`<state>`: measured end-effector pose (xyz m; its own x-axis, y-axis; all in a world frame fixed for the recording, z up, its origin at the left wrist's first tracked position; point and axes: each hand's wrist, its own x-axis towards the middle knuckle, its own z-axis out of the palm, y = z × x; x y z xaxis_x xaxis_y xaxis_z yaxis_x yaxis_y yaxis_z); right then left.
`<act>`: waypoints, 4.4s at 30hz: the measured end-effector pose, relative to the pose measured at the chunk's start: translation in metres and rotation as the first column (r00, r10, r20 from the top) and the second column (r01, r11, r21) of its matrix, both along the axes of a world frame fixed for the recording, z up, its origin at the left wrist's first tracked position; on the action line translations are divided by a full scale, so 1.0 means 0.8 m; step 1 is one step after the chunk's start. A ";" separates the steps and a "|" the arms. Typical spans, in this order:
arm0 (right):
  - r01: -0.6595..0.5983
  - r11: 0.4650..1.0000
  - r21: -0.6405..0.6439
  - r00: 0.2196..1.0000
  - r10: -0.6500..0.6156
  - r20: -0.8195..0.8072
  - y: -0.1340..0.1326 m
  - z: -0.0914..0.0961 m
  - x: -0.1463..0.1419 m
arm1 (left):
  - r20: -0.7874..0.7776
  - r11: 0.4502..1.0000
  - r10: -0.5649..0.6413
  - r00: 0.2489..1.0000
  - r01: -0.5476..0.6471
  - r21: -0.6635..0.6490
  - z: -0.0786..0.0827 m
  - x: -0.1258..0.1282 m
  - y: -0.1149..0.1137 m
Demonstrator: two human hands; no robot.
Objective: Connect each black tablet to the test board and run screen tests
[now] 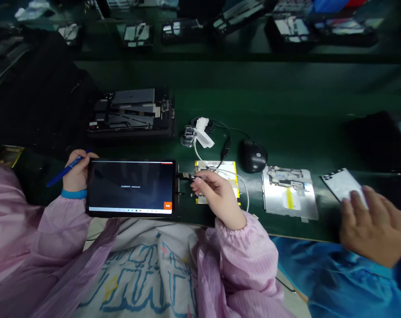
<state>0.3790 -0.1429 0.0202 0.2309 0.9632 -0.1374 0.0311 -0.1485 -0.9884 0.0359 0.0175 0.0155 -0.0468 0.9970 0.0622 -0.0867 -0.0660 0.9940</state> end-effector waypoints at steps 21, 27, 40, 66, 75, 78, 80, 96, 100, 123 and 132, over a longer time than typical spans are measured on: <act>-0.271 0.961 0.054 0.900 0.233 0.368 0.012 -0.025 -0.022 | -0.026 0.999 0.003 1.000 -0.002 0.036 0.007 0.011 -0.002; -0.299 0.948 0.112 0.884 0.231 0.406 0.011 -0.029 -0.022 | -0.063 0.999 -0.004 0.998 0.007 0.048 0.005 0.006 -0.002; -0.369 0.921 0.125 0.877 0.301 0.374 0.016 -0.028 -0.016 | -0.136 0.991 -0.028 0.990 0.046 0.127 -0.014 -0.009 0.002; -0.370 0.899 0.235 0.683 0.092 0.725 -0.003 -0.029 -0.032 | -0.119 0.994 -0.038 0.992 0.049 0.094 -0.012 -0.011 -0.002; -0.427 0.873 0.235 0.568 0.057 0.821 0.000 -0.024 -0.036 | -0.116 0.995 -0.050 0.992 0.060 0.080 -0.013 -0.013 -0.004; -0.426 0.877 0.223 0.545 0.053 0.837 0.000 -0.024 -0.039 | -0.109 0.995 -0.050 0.993 0.059 0.078 -0.013 -0.014 -0.005; -0.423 0.878 0.224 0.532 0.040 0.846 0.001 -0.023 -0.041 | -0.112 0.995 -0.052 0.992 0.061 0.084 -0.013 -0.015 -0.005; -0.423 0.885 0.196 0.532 0.067 0.844 0.006 -0.016 -0.049 | -0.123 0.995 -0.052 0.991 0.062 0.082 -0.014 -0.016 -0.005; -0.410 0.888 0.208 0.545 0.056 0.837 0.006 -0.018 -0.049 | -0.113 0.995 -0.054 0.992 0.063 0.083 -0.016 -0.017 -0.004; 0.109 0.972 0.210 0.825 -0.206 0.527 -0.041 -0.008 0.040 | -0.121 0.992 -0.062 0.991 0.074 0.098 -0.017 -0.018 -0.001; -0.026 0.985 0.170 0.717 -0.100 0.690 -0.033 -0.010 0.035 | -0.096 0.992 -0.063 0.993 0.072 0.099 -0.018 -0.017 -0.001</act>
<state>0.4070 -0.1691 0.0123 0.2361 0.9449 0.2267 0.7147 -0.0108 -0.6993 0.0220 0.0168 0.0007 0.0312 0.9858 0.1647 -0.0024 -0.1648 0.9863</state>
